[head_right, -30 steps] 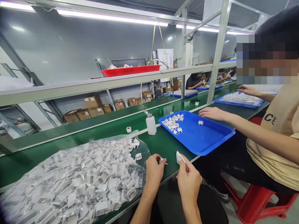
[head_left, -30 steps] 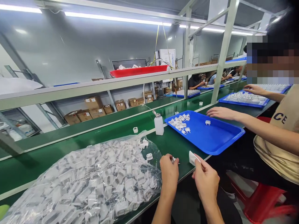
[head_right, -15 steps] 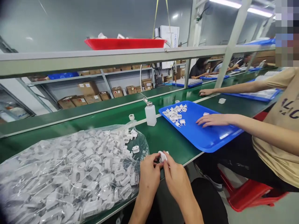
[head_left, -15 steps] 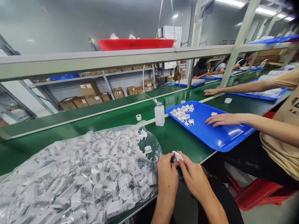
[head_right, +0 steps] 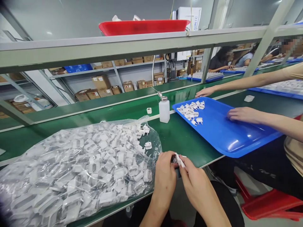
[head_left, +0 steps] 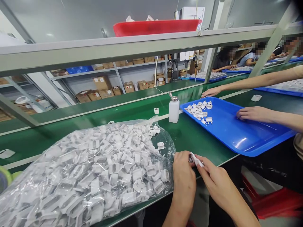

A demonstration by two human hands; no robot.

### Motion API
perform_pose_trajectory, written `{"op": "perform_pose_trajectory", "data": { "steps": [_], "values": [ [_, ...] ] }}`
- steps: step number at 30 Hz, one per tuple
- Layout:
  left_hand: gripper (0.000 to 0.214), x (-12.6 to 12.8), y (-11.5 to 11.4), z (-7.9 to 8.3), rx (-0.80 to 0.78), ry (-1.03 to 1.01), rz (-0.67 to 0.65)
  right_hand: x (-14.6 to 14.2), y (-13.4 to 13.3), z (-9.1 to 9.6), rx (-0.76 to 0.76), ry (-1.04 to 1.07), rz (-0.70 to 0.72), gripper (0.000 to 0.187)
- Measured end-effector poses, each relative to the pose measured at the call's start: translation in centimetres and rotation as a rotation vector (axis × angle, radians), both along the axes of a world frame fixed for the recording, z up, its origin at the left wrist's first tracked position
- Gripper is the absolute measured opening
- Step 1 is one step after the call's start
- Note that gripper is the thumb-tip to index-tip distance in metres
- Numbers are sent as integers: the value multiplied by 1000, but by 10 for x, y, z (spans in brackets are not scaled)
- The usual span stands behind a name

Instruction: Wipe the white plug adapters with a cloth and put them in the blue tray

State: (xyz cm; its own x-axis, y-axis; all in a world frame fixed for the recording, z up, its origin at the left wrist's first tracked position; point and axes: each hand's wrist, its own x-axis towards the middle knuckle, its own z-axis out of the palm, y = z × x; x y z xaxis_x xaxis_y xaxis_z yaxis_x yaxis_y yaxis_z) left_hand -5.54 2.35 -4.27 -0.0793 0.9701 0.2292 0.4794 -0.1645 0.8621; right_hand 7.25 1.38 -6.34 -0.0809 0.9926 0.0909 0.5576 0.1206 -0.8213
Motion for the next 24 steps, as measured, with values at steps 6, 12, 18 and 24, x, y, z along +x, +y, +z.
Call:
{"op": "perform_pose_trajectory", "data": {
  "steps": [6, 12, 18, 24],
  "values": [
    [28, 2, -5, -4, 18, -25, 64, -7, 5, -1, 43, 57, -17, 46],
    [26, -1, -5, 2, 60, -173, 107, 3, -18, 16, 1, 138, 45, 42],
    [26, 0, -26, 28, 109, -670, -56, 7, -47, 49, 84, 514, -506, 69],
    [33, 1, -51, 47, 101, -907, -102, -7, -80, 78, 459, 401, -363, 43]
  ]
}}
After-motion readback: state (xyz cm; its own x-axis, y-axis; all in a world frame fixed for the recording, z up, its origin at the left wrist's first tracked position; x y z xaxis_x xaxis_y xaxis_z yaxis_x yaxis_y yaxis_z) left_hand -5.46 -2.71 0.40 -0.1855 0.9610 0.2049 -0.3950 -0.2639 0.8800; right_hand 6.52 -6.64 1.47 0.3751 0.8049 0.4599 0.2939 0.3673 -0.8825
